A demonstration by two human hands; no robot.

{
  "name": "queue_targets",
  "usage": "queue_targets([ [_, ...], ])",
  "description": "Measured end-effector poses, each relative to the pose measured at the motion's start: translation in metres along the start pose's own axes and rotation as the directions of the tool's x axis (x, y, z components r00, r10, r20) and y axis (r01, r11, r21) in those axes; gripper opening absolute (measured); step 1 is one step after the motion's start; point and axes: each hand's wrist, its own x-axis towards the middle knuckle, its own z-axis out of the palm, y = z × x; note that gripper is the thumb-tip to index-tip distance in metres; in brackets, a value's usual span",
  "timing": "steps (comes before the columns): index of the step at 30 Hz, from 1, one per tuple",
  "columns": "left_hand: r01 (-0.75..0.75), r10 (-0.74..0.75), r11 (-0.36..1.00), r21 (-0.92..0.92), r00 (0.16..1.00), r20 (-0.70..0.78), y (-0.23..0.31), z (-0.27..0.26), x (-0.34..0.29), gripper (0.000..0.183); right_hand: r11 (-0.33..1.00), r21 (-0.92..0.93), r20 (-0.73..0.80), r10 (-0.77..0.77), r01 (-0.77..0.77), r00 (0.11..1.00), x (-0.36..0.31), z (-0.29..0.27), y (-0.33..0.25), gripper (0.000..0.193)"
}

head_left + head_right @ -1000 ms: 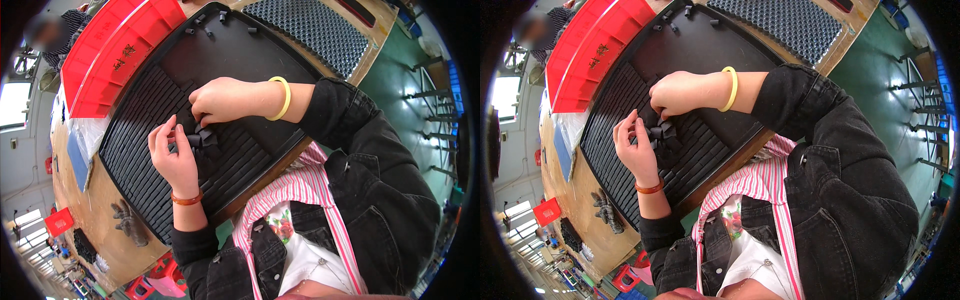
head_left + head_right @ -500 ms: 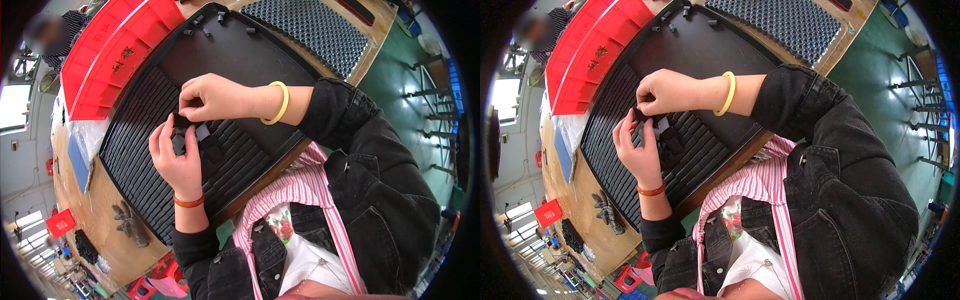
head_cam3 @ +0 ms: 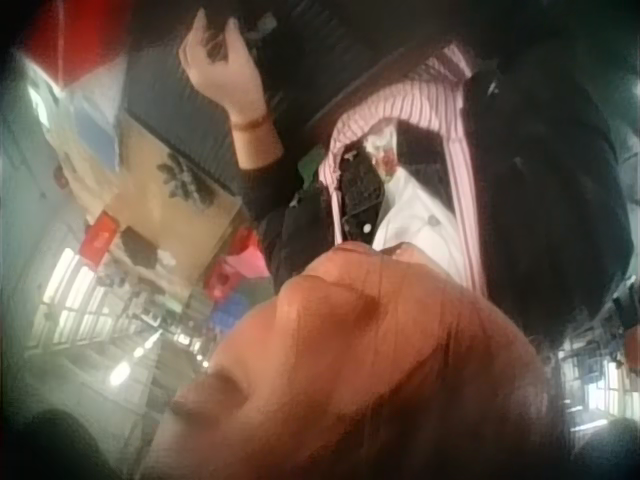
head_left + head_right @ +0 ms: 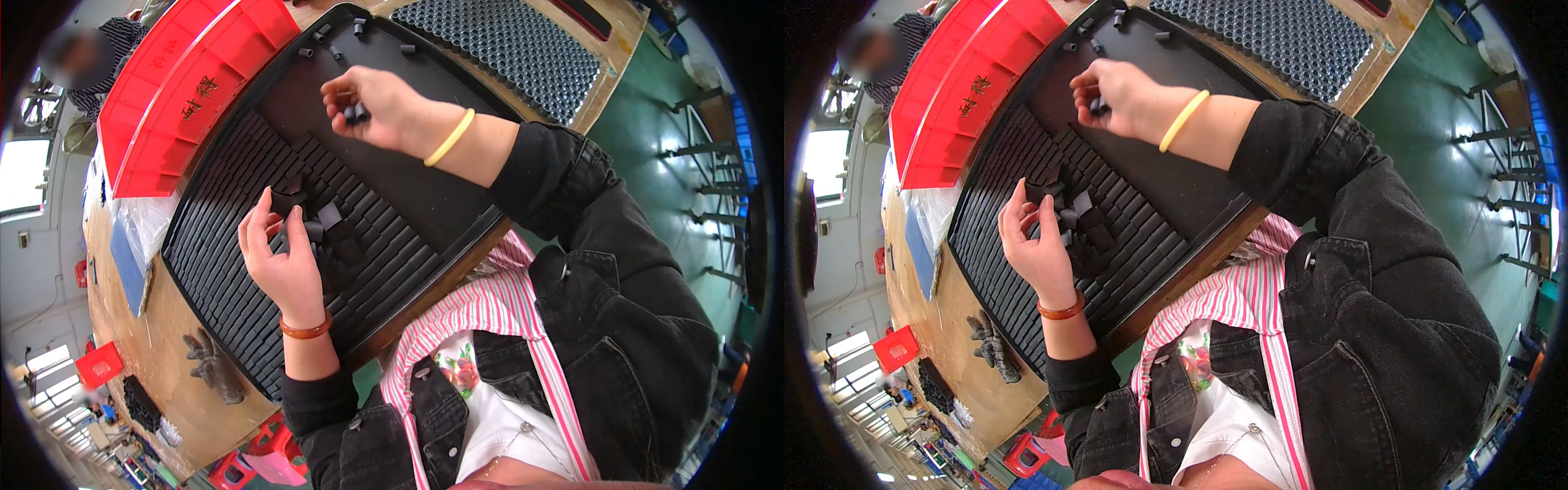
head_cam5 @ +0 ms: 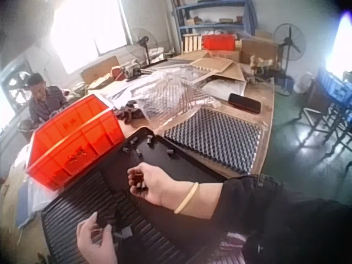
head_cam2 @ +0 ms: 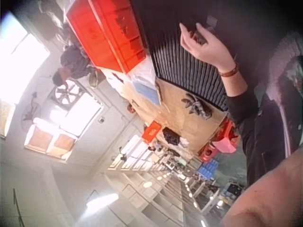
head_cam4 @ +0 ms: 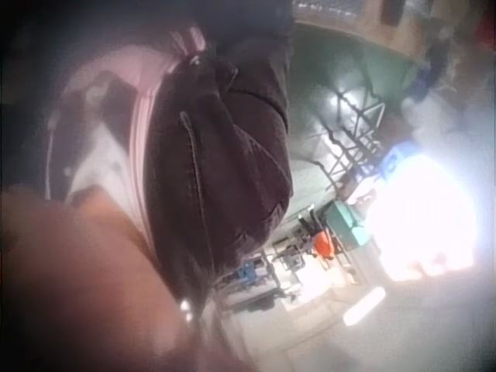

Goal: The person sorts small black industrial components on a sorting tray by hand, preparing them for packing into a cardboard box.

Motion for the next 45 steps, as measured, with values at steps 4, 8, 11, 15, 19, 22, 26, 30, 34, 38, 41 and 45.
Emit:
queue_targets([
  [4, 0.019, -0.020, 0.999, -0.041, 1.000, -0.006, 0.001, -0.001, 0.000, 0.031, 0.996, 0.090, 0.028, 0.015, -0.017, 0.999, -0.001, 0.002, -0.004, 0.017],
  [8, 0.104, -0.102, 0.992, -0.076, 0.994, 0.033, -0.005, -0.003, -0.001, 0.026, 0.996, -0.088, 0.276, 0.048, -0.024, 0.960, 0.000, -0.002, 0.006, 0.020],
  [11, 0.174, -0.170, 0.975, -0.137, 0.985, 0.038, -0.009, -0.003, -0.002, 0.022, 0.949, -0.314, 0.298, 0.056, 0.042, 0.953, -0.017, 0.002, 0.005, 0.016],
  [15, 0.229, -0.222, 0.956, -0.183, 0.973, 0.060, -0.008, 0.000, -0.002, 0.022, 0.842, -0.510, 0.445, 0.084, 0.175, 0.892, -0.025, 0.003, 0.001, 0.022],
  [19, 0.235, -0.226, 0.954, -0.188, 0.972, 0.064, -0.007, 0.000, -0.002, 0.022, 0.718, -0.652, 0.524, 0.193, 0.245, 0.830, -0.027, 0.004, 0.001, 0.026],
  [22, 0.212, -0.202, 0.957, -0.196, 0.977, 0.069, -0.008, 0.000, -0.003, 0.020, 0.681, -0.698, 0.472, 0.203, 0.223, 0.858, -0.039, 0.009, 0.007, 0.027],
  [26, 0.164, -0.152, 0.968, -0.190, 0.985, 0.076, -0.011, 0.000, -0.004, 0.020, 0.503, -0.823, 0.423, 0.232, 0.264, 0.876, -0.039, 0.006, 0.015, 0.029],
  [30, 0.148, -0.134, 0.971, -0.189, 0.987, 0.083, -0.007, 0.000, -0.002, 0.018, 0.559, -0.756, 0.512, 0.181, 0.341, 0.840, -0.040, 0.007, 0.011, 0.029],
  [34, 0.121, -0.109, 0.978, -0.170, 0.991, 0.082, -0.005, 0.000, -0.001, 0.018, 0.567, -0.742, 0.537, 0.183, 0.358, 0.823, -0.039, 0.009, 0.008, 0.025],
  [38, 0.139, -0.127, 0.978, -0.152, 0.988, 0.087, -0.005, 0.002, -0.002, 0.019, 0.506, -0.612, 0.717, 0.031, 0.608, 0.697, -0.037, 0.007, 0.022, 0.020],
  [41, 0.137, -0.121, 0.974, -0.178, 0.988, 0.099, -0.006, 0.002, -0.003, 0.019, 0.447, -0.609, 0.747, 0.045, 0.656, 0.663, -0.039, 0.007, 0.021, 0.018],
  [45, 0.199, -0.175, 0.962, -0.187, 0.975, 0.136, -0.005, 0.002, -0.004, 0.019, 0.356, -0.657, 0.712, 0.003, 0.665, 0.702, -0.035, 0.004, 0.021, 0.024],
])
